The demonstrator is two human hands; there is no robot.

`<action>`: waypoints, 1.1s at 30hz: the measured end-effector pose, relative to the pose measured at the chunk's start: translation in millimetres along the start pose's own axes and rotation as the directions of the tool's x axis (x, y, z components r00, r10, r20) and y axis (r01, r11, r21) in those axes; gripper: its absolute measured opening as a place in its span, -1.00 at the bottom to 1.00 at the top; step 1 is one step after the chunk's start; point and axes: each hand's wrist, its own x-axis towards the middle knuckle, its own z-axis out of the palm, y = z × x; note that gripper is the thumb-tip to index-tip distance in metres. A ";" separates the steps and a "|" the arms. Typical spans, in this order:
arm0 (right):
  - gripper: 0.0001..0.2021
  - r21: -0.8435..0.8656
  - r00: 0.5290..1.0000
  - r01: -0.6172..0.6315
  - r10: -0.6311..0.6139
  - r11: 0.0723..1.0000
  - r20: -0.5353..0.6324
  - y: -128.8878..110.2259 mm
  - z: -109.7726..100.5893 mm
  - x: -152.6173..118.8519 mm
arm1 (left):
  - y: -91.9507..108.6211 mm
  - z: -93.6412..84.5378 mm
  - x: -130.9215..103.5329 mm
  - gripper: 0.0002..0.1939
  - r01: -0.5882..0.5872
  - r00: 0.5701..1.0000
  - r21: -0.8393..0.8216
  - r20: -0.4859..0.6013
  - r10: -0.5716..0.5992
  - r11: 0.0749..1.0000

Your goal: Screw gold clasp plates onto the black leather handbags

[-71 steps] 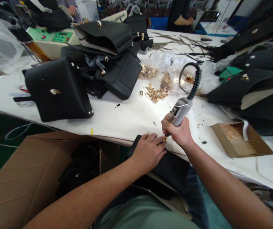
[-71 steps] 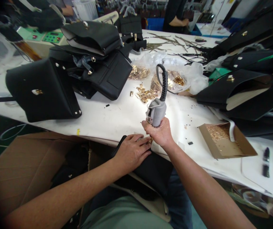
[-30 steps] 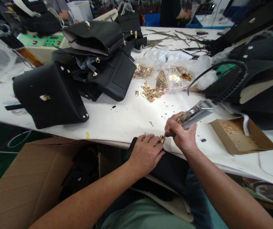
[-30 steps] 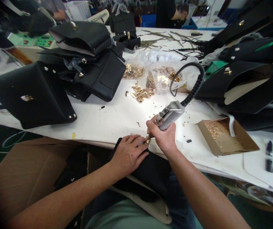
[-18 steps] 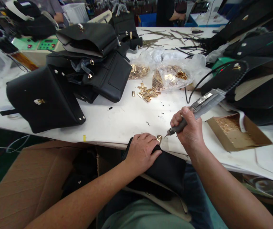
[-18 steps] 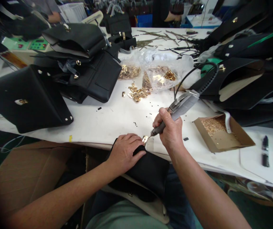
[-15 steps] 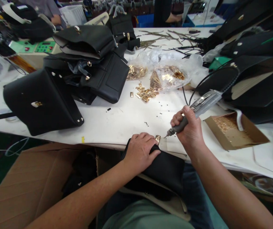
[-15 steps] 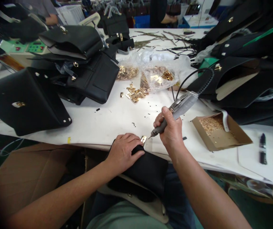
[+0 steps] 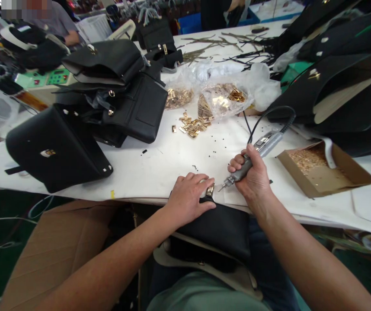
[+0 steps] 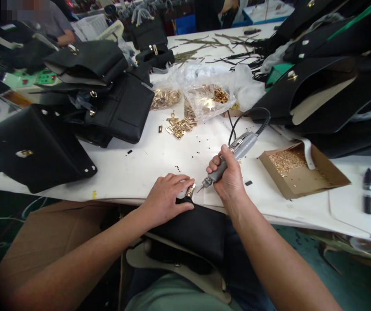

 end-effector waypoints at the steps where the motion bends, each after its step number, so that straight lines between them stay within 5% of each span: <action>1: -0.53 0.018 1.000 -0.022 0.022 1.000 -0.005 0.1 -2.1 0.5 | -0.8 -1.2 1.8 -0.31 -0.006 1.000 0.006 0.013 0.006 1.000; 12: -0.52 0.076 0.993 -0.109 0.111 0.991 -0.027 2.1 -4.2 1.3 | -11.0 5.5 6.7 -0.33 0.019 0.999 -0.110 -0.031 -0.023 0.994; 23: -0.52 0.074 0.997 -0.060 0.063 0.995 -0.043 11.1 7.4 -2.3 | -6.9 7.3 -3.5 -0.71 0.073 0.976 -0.389 -0.163 -0.146 0.918; 33: -0.50 0.007 0.999 -0.012 0.012 1.000 -0.039 18.1 19.5 -8.7 | -11.6 14.1 -3.4 -0.91 0.058 0.968 -0.438 -0.197 -0.158 0.897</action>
